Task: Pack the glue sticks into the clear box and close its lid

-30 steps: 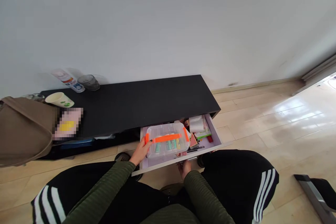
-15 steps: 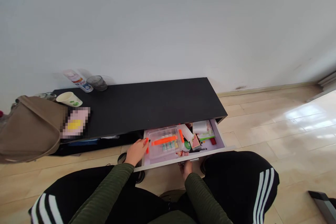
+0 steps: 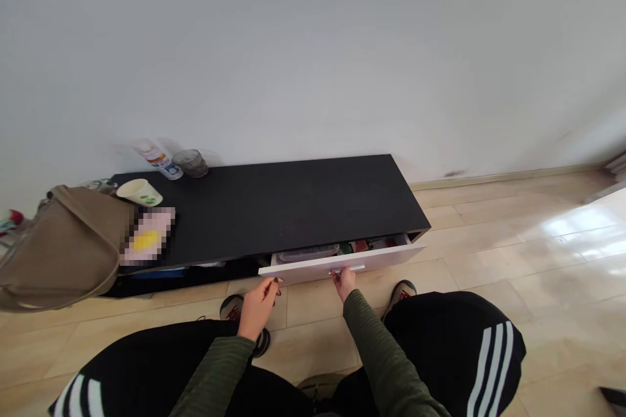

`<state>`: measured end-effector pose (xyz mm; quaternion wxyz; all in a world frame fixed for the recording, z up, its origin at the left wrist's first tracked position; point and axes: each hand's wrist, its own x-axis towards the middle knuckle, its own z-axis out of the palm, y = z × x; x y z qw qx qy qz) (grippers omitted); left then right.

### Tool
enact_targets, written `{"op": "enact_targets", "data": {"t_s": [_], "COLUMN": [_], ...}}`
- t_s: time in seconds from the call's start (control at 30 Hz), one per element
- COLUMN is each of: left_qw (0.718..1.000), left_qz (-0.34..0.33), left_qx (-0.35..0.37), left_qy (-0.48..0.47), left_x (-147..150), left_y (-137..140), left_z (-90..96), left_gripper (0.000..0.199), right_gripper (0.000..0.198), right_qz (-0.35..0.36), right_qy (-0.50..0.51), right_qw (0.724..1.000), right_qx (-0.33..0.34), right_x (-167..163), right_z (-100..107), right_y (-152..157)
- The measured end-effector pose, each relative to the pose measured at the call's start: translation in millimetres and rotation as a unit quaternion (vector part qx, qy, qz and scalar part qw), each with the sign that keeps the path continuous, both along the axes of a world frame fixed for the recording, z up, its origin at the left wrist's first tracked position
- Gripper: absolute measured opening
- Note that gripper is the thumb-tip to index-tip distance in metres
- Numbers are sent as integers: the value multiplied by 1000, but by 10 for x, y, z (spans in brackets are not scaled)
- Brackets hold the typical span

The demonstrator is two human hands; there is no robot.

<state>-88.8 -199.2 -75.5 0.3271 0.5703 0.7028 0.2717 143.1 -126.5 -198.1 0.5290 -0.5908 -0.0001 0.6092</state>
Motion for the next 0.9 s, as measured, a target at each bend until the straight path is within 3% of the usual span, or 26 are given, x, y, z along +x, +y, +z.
{"op": "enact_targets", "data": {"t_s": [0.1, 0.2, 0.27, 0.33, 0.37, 0.4, 0.43, 0.47, 0.5, 0.53, 0.6, 0.67, 0.73, 0.77, 0.83, 0.9], "left_qw": [999, 997, 989, 965, 941, 910, 879, 856, 841, 828, 801, 793, 785, 780, 771, 748], "left_qz": [-6, -41, -91, -173, -229, -286, -337, -378, -401, -382, -281, -198, -56, -5, 27, 30], "left_qx": [-22, -64, -110, -181, -240, -301, -328, -311, -260, -206, -99, -53, 22, 47, 50, 47], "left_qy": [-30, -16, 38, 81, 60, 5, -77, -165, -252, -356, -519, -574, -616, -624, -635, -661], "left_x": [103, 211, 282, 334, 347, 346, 333, 309, 278, 249, 227, 296, 455, 548, 703, 769], "left_y": [-44, -58, -83, -135, -169, -203, -233, -254, -260, -247, -155, 11, 198, 278, 380, 400], "left_z": [-135, -151, -28, 209, 359, 516, 672, 817, 943, 1047, 1190, 1261, 1281, 1275, 1237, 1180], "left_gripper": [41, 40, 35, 29, 28, 27, 26, 30, 36, 47, 70, 82, 76, 72, 69, 70], "right_gripper": [19, 20, 17, 13, 9, 5, 12, 24, 35, 46, 68, 81, 83, 83, 84, 84], "right_qz": [47, 114, 169, 293, 437, 572, 656, 693, 698, 678, 551, 338, 156, 106, 78, 86], "right_qy": [-20, -40, -49, -59, -78, -86, -75, -53, -24, 18, 149, 256, 298, 301, 298, 288], "right_qw": [998, 992, 984, 954, 895, 811, 739, 692, 670, 663, 680, 726, 783, 811, 850, 866], "right_qx": [-34, -36, -31, -4, 36, 84, 137, 194, 252, 316, 460, 541, 522, 490, 429, 399], "right_x": [28, 65, 116, 219, 294, 381, 477, 571, 653, 716, 753, 668, 512, 432, 310, 260], "right_z": [162, 359, 547, 816, 985, 1172, 1370, 1571, 1765, 1941, 2220, 2389, 2462, 2470, 2449, 2393], "right_y": [215, 226, 115, -55, -147, -237, -320, -391, -446, -484, -500, -444, -349, -301, -233, -210]}}
